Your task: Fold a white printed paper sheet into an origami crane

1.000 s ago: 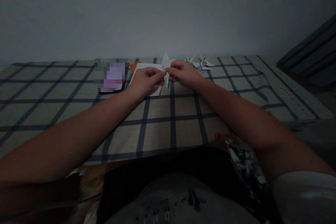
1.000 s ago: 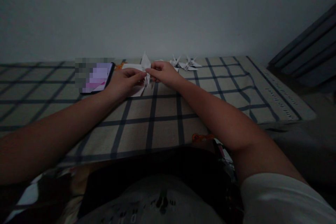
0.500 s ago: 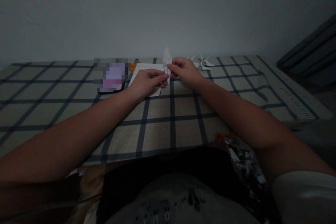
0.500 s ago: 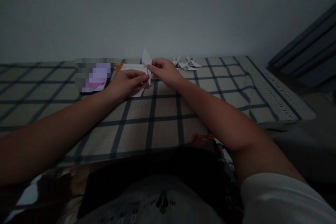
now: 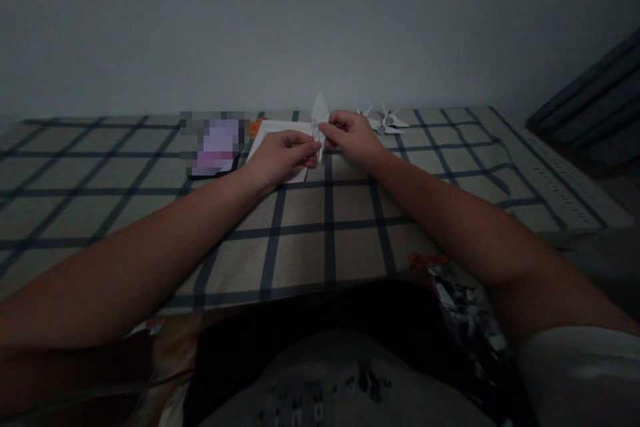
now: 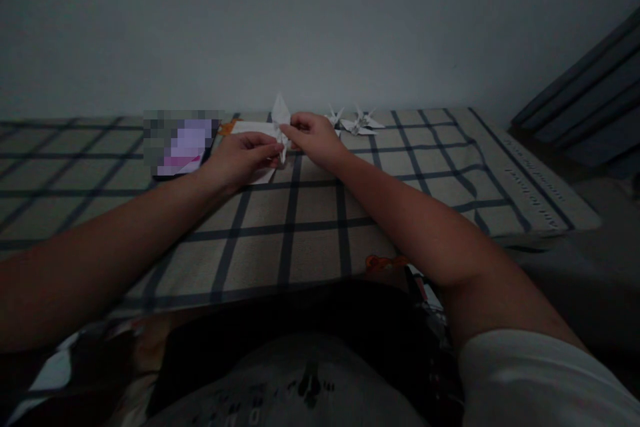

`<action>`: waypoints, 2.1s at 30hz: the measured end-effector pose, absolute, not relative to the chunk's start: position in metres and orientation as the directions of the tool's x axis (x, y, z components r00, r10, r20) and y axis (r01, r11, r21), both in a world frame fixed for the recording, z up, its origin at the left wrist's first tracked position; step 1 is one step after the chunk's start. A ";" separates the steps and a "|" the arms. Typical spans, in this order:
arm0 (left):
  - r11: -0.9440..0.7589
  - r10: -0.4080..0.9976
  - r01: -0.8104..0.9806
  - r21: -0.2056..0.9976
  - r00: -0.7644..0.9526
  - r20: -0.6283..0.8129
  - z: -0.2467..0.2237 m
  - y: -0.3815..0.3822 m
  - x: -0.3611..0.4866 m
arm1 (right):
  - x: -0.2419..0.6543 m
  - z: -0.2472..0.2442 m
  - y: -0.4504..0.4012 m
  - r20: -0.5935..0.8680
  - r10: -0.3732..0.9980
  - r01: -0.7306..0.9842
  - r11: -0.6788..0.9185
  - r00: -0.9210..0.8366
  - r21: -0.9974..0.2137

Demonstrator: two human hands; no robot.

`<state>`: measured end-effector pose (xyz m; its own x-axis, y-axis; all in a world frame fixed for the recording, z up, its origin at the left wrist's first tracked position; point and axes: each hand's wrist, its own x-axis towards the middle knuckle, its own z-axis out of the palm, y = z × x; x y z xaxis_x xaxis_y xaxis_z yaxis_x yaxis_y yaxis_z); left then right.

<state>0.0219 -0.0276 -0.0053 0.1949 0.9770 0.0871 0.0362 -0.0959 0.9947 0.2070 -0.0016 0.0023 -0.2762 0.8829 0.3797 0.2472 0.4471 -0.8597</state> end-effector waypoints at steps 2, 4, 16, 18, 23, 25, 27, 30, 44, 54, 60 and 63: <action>-0.077 0.973 -0.014 0.997 0.216 0.078 -0.009 -0.027 0.022 | 0.207 0.004 -0.002 0.379 0.889 0.246 0.440 -0.258 -0.864; -0.063 0.964 -0.048 0.997 0.254 0.073 -0.013 -0.027 0.022 | 0.208 0.006 -0.002 0.382 0.893 0.237 0.435 -0.237 -0.869; -0.079 0.971 0.067 0.995 0.233 0.061 -0.009 -0.030 0.022 | 0.207 0.002 0.000 0.395 0.889 0.218 0.443 -0.230 -0.870; -0.072 0.975 0.093 0.993 0.215 0.051 -0.007 -0.032 0.022 | 0.207 0.002 0.000 0.392 0.892 0.225 0.439 -0.226 -0.870; -0.089 0.976 0.100 0.991 0.207 0.067 -0.002 -0.036 0.023 | 0.206 0.002 -0.001 0.385 0.898 0.235 0.429 -0.212 -0.872; -0.093 0.974 0.091 0.991 0.217 0.072 -0.002 -0.037 0.024 | 0.206 0.002 -0.002 0.384 0.897 0.237 0.430 -0.217 -0.871; -0.087 0.976 0.070 0.994 0.204 0.071 -0.004 -0.037 0.025 | 0.206 0.003 -0.002 0.381 0.895 0.238 0.432 -0.233 -0.870; -0.089 0.981 0.021 0.996 0.175 0.084 -0.009 -0.035 0.026 | 0.206 0.005 -0.003 0.368 0.895 0.232 0.426 -0.253 -0.875; -0.188 0.973 0.076 0.979 0.150 0.175 -0.006 -0.031 0.021 | 0.206 0.001 0.001 0.360 0.887 0.196 0.423 -0.288 -0.885; -0.223 0.968 0.037 0.974 0.123 0.217 -0.008 -0.030 0.020 | 0.205 0.000 -0.001 0.341 0.866 0.168 0.422 -0.366 -0.891; -0.294 0.951 0.022 0.956 0.107 0.290 -0.010 -0.024 0.017 | 0.204 -0.002 0.000 0.341 0.859 0.093 0.403 -0.382 -0.910; -0.294 0.953 -0.017 0.956 0.075 0.295 -0.010 -0.022 0.017 | 0.204 0.000 0.000 0.334 0.867 0.053 0.378 -0.369 -0.924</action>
<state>0.0174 -0.0222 -0.0098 0.0755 0.9526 0.2947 -0.0175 -0.2942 0.9556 0.2040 0.0002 -0.0004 -0.3687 0.8674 0.3342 0.0526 0.3784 -0.9241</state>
